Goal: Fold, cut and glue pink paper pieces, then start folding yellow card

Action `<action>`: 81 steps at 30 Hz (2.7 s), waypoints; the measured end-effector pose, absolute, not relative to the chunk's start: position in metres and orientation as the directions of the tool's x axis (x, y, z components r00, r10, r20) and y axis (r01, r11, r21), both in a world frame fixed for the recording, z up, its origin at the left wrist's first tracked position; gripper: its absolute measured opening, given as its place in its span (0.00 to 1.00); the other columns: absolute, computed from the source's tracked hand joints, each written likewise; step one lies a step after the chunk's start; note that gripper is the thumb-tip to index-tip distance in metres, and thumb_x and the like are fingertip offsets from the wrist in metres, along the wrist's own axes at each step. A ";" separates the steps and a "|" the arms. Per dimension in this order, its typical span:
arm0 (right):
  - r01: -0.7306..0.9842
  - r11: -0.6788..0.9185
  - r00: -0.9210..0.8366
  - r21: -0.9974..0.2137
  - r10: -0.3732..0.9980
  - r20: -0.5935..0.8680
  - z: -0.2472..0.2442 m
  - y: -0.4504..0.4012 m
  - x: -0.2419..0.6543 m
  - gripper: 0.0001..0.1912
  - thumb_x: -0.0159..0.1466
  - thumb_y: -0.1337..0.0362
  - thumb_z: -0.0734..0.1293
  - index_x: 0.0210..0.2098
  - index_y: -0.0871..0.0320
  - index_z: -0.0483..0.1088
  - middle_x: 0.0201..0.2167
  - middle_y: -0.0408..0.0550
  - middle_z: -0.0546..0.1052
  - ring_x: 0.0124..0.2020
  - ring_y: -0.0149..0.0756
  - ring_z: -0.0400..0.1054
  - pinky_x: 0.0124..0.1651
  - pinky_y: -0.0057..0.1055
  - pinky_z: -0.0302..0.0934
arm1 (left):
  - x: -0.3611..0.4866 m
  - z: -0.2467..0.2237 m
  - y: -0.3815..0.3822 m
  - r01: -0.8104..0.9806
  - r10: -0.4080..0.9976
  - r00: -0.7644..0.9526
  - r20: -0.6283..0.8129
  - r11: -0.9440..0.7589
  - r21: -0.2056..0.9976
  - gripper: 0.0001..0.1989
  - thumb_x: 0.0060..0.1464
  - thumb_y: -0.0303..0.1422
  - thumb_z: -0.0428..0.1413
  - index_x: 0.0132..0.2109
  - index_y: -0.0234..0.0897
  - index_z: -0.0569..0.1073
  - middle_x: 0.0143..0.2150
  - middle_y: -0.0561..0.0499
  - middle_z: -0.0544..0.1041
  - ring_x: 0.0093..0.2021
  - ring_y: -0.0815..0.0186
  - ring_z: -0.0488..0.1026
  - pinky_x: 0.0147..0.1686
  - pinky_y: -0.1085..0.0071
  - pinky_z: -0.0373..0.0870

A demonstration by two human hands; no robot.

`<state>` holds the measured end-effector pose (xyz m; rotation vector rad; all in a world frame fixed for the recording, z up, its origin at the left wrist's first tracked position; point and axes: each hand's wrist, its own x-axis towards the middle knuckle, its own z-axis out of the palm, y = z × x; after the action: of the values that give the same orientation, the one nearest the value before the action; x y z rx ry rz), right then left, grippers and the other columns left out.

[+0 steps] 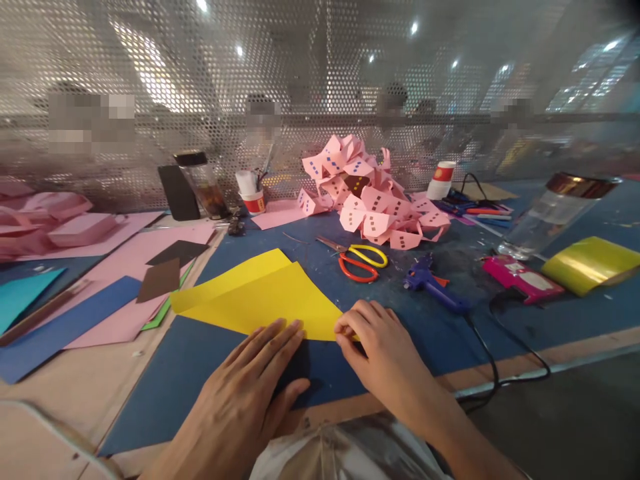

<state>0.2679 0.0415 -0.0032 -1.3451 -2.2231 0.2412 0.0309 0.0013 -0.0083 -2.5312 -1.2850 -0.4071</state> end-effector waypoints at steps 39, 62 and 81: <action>0.746 0.498 -0.365 -0.443 0.861 0.354 -0.005 0.043 0.269 0.06 0.65 0.72 0.65 0.36 0.53 0.68 0.37 0.44 0.73 0.40 0.40 0.66 0.43 0.37 0.55 | 0.004 -0.010 0.003 0.898 0.820 0.432 0.376 -0.429 -0.096 0.30 0.63 0.50 0.50 0.67 0.45 0.61 0.66 0.47 0.69 0.67 0.52 0.63 0.64 0.50 0.64; 0.740 0.530 -0.379 -0.415 0.837 0.394 -0.009 0.045 0.271 0.06 0.66 0.71 0.64 0.36 0.53 0.68 0.36 0.44 0.73 0.39 0.39 0.66 0.40 0.37 0.56 | -0.022 -0.011 -0.001 0.937 0.896 0.349 0.275 -0.338 -0.090 0.30 0.65 0.47 0.48 0.70 0.48 0.54 0.70 0.53 0.61 0.70 0.55 0.56 0.66 0.50 0.60; 0.742 0.520 -0.379 -0.422 0.846 0.376 -0.008 0.044 0.271 0.05 0.66 0.70 0.65 0.36 0.53 0.67 0.36 0.44 0.73 0.38 0.39 0.66 0.41 0.37 0.56 | -0.031 -0.011 -0.008 0.963 0.916 0.267 0.298 -0.243 -0.118 0.30 0.65 0.46 0.47 0.71 0.53 0.52 0.70 0.53 0.61 0.70 0.51 0.56 0.64 0.44 0.59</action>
<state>0.2713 0.0440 -0.0082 -1.2887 -2.2112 0.2461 -0.0309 -0.0084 -0.0111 -2.2658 -1.7328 -0.2415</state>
